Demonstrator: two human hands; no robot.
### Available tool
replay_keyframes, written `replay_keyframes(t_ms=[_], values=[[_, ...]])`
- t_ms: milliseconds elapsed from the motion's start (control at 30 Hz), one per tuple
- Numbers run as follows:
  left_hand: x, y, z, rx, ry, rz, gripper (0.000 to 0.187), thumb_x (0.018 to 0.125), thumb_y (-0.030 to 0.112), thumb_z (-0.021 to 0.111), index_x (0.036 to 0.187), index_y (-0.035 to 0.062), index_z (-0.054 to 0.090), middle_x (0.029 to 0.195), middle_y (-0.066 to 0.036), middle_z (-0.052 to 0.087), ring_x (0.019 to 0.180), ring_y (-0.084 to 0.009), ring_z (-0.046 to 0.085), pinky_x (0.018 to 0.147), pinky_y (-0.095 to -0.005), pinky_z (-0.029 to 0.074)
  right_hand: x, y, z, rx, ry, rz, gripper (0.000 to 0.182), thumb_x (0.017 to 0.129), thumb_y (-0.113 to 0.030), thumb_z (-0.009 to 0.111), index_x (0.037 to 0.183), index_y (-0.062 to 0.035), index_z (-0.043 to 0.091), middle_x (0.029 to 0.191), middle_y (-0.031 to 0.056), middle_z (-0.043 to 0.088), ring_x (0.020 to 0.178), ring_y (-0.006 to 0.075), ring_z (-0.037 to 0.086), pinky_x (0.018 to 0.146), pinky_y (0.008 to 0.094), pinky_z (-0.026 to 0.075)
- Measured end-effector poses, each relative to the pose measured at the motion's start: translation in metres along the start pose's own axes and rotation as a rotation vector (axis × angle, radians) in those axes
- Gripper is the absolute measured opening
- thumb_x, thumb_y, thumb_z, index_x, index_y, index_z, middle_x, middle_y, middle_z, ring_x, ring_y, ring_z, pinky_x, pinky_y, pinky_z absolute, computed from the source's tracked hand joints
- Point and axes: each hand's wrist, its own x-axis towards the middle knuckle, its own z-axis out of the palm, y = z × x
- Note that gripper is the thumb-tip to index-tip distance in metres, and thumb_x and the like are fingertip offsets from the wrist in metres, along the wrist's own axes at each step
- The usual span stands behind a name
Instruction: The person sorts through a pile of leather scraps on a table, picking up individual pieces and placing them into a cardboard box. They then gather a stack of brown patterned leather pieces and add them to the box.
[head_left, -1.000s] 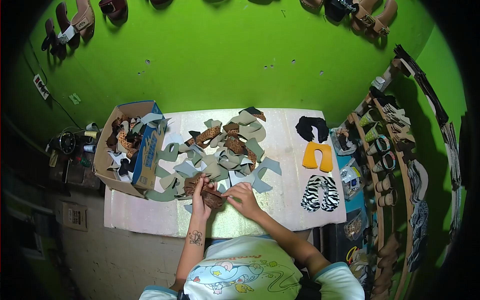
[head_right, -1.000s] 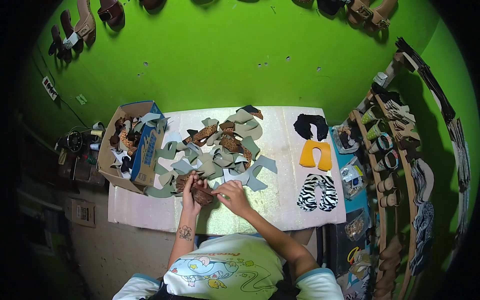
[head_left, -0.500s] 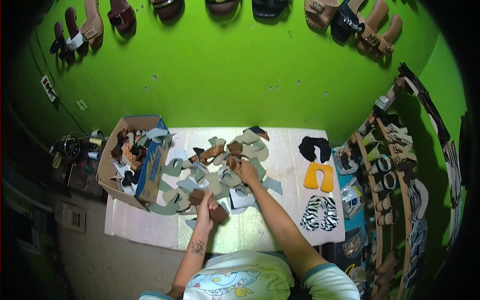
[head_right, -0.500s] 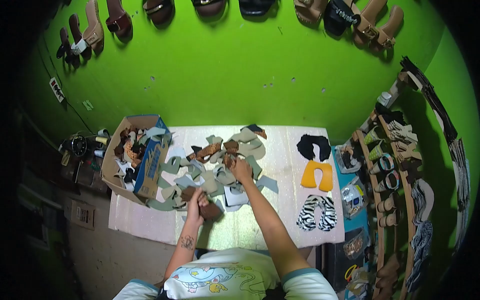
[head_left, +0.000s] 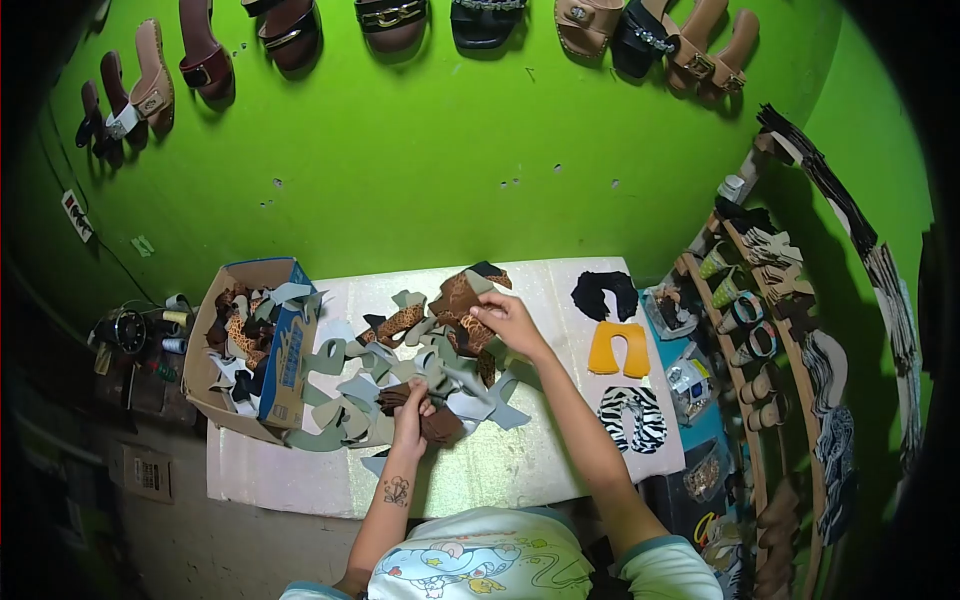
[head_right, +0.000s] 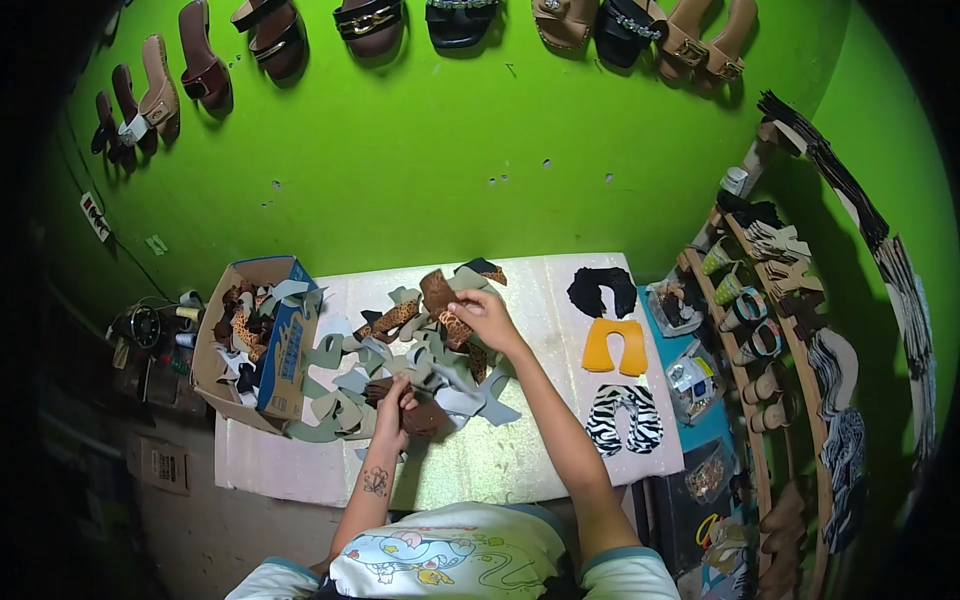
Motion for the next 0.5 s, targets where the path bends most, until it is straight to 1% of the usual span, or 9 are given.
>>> replay_keyframes(t_ms=[133, 200, 233, 267, 333, 367, 400, 467, 500], values=[[-0.002, 0.005, 0.022, 0.105, -0.037, 0.074, 0.014, 0.084, 0.013, 0.056, 0.094, 0.0062, 0.049, 0.073, 0.002, 0.044, 0.052, -0.0031, 0.036, 0.048, -0.0169, 0.033, -0.012, -0.041, 0.004, 0.003, 0.027, -0.142, 0.016, 0.083, -0.009, 0.057, 0.094, 0.0031, 0.055, 0.084, 0.0042, 0.060, 0.075, 0.0062, 0.056, 0.065, 0.0198, 0.046], [-0.003, 0.003, 0.025, 0.022, -0.165, 0.033, 0.012, 0.085, 0.014, 0.054, 0.092, 0.0062, 0.048, 0.074, 0.001, 0.045, 0.053, -0.0039, 0.037, 0.049, -0.0174, 0.034, -0.018, -0.047, 0.006, -0.075, 0.158, -0.123, 0.013, 0.084, -0.006, 0.055, 0.094, 0.0021, 0.053, 0.081, 0.0040, 0.061, 0.069, 0.0069, 0.057, 0.060, 0.0214, 0.047], [-0.001, -0.001, 0.023, -0.051, -0.214, -0.031, 0.013, 0.087, 0.018, 0.051, 0.090, 0.0062, 0.047, 0.073, 0.001, 0.045, 0.054, -0.0048, 0.038, 0.051, -0.0178, 0.036, -0.016, -0.037, 0.007, -0.029, 0.209, -0.147, 0.020, 0.082, -0.004, 0.055, 0.100, 0.0006, 0.048, 0.079, 0.0057, 0.061, 0.066, 0.0086, 0.058, 0.058, 0.0222, 0.047], [-0.002, -0.005, 0.023, -0.050, -0.218, -0.028, 0.013, 0.087, 0.018, 0.051, 0.090, 0.0062, 0.047, 0.073, 0.001, 0.045, 0.054, -0.0048, 0.038, 0.051, -0.0178, 0.036, -0.014, -0.028, 0.007, -0.030, 0.210, -0.152, 0.020, 0.082, -0.004, 0.055, 0.100, 0.0006, 0.048, 0.079, 0.0057, 0.061, 0.066, 0.0086, 0.058, 0.058, 0.0222, 0.047], [-0.008, -0.019, 0.022, -0.224, -0.206, -0.177, 0.017, 0.088, 0.022, 0.050, 0.089, 0.0051, 0.049, 0.074, 0.000, 0.048, 0.057, -0.0066, 0.041, 0.054, -0.0190, 0.037, -0.017, -0.015, 0.011, -0.037, 0.316, -0.082, 0.031, 0.080, -0.003, 0.056, 0.108, -0.0002, 0.041, 0.082, 0.0099, 0.061, 0.070, 0.0113, 0.060, 0.058, 0.0221, 0.048], [-0.007, -0.030, 0.017, -0.262, -0.198, -0.214, 0.022, 0.089, 0.028, 0.047, 0.089, 0.0059, 0.049, 0.075, 0.000, 0.048, 0.059, -0.0075, 0.042, 0.056, -0.0196, 0.039, -0.019, -0.012, 0.015, 0.042, 0.298, -0.018, 0.042, 0.079, -0.002, 0.056, 0.114, -0.0013, 0.032, 0.086, 0.0136, 0.060, 0.075, 0.0145, 0.061, 0.059, 0.0238, 0.050], [-0.006, -0.039, 0.013, -0.283, -0.242, -0.204, 0.026, 0.089, 0.032, 0.046, 0.092, 0.0061, 0.049, 0.076, 0.000, 0.049, 0.064, -0.0080, 0.046, 0.060, -0.0200, 0.042, -0.019, -0.012, 0.023, 0.039, 0.295, -0.025, 0.042, 0.079, -0.002, 0.056, 0.114, -0.0013, 0.032, 0.086, 0.0136, 0.060, 0.075, 0.0145, 0.061, 0.059, 0.0238, 0.050], [-0.009, -0.047, 0.014, -0.343, -0.170, -0.247, 0.034, 0.090, 0.038, 0.044, 0.101, 0.0057, 0.049, 0.084, -0.001, 0.052, 0.076, -0.0095, 0.050, 0.068, -0.0214, 0.044, -0.023, -0.010, 0.039, 0.169, 0.315, 0.042, 0.045, 0.079, 0.000, 0.056, 0.115, -0.0016, 0.030, 0.092, 0.0145, 0.059, 0.077, 0.0165, 0.061, 0.061, 0.0259, 0.052], [-0.013, -0.049, 0.016, -0.345, -0.162, -0.251, 0.034, 0.090, 0.038, 0.044, 0.101, 0.0057, 0.049, 0.084, -0.001, 0.052, 0.076, -0.0095, 0.050, 0.068, -0.0214, 0.044, -0.027, -0.021, 0.046, 0.173, 0.265, 0.080, 0.046, 0.079, 0.001, 0.056, 0.116, -0.0022, 0.028, 0.093, 0.0139, 0.059, 0.077, 0.0170, 0.061, 0.062, 0.0276, 0.053]])
